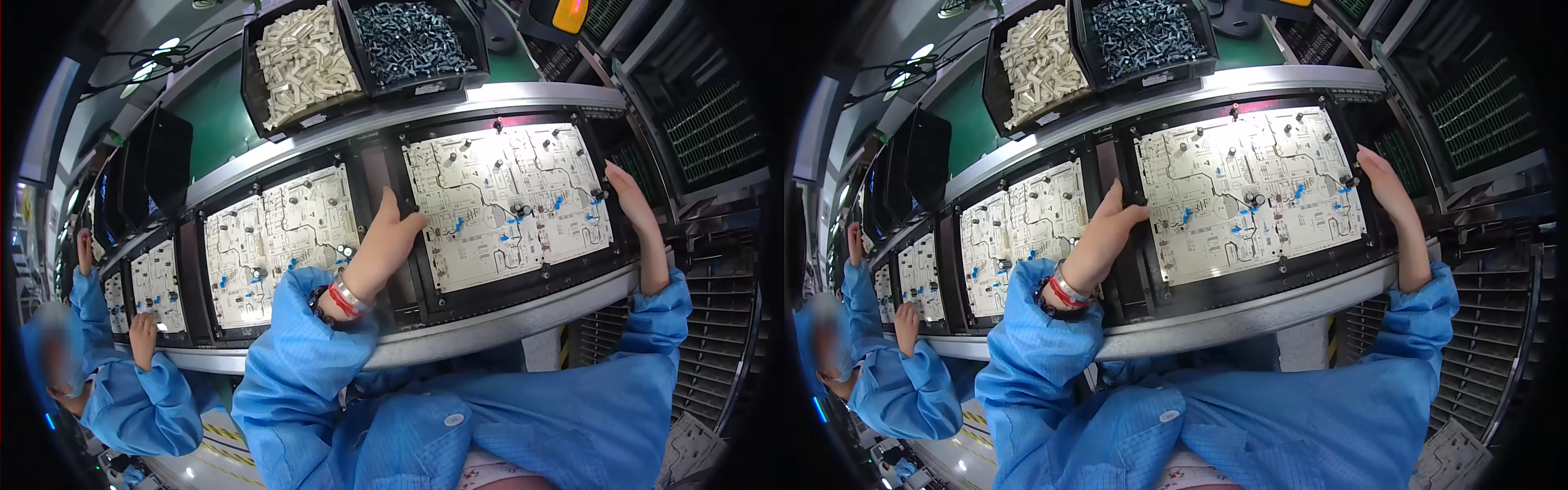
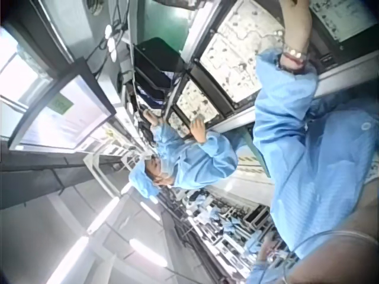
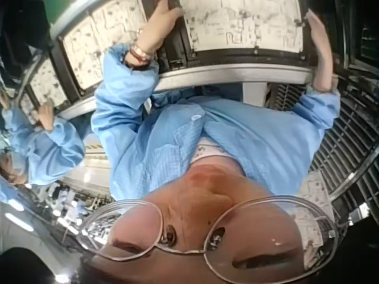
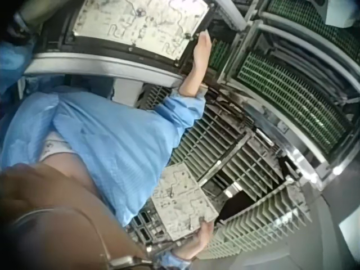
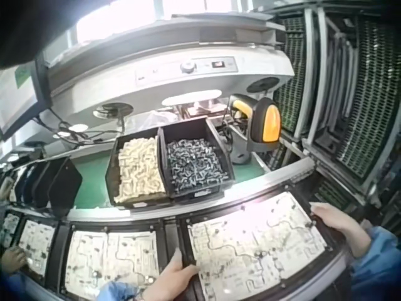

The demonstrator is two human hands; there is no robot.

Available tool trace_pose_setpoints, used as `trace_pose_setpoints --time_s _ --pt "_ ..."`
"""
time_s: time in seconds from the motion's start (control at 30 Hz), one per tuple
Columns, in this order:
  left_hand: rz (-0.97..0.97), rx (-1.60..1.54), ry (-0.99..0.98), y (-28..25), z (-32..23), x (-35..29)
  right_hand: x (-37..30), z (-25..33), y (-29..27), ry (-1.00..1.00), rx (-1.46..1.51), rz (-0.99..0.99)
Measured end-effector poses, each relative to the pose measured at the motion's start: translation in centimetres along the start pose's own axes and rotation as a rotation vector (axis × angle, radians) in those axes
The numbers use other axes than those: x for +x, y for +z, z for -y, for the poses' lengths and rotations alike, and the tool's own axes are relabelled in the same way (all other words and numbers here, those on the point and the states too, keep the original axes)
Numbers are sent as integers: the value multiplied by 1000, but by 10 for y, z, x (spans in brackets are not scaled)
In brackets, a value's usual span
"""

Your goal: Assembling electronic components onto printed circuit boards on a production line.

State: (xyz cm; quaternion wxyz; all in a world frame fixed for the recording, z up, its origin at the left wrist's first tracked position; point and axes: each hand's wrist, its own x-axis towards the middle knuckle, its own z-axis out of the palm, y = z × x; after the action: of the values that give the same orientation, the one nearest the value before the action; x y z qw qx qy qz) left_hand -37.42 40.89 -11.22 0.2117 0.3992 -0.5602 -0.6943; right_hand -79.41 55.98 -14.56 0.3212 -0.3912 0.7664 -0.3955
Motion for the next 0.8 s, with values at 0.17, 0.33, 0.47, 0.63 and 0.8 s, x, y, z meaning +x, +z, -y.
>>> trace_pose_setpoints --time_s 0.17,0.33,0.47,0.63,0.8 --pt "-95 901 553 2 -56 -45 -32 131 34 -345 -795 -197" --pt "-183 1036 787 -59 -107 44 7 202 104 -1119 -614 5" --pt "-383 1342 707 -95 -107 125 92 217 178 -1179 -685 -66" --pt "-459 1235 595 -82 -100 144 128 233 194 -921 -954 44" --pt "-498 1148 759 -89 -89 147 133 230 192 -1042 -803 -17"
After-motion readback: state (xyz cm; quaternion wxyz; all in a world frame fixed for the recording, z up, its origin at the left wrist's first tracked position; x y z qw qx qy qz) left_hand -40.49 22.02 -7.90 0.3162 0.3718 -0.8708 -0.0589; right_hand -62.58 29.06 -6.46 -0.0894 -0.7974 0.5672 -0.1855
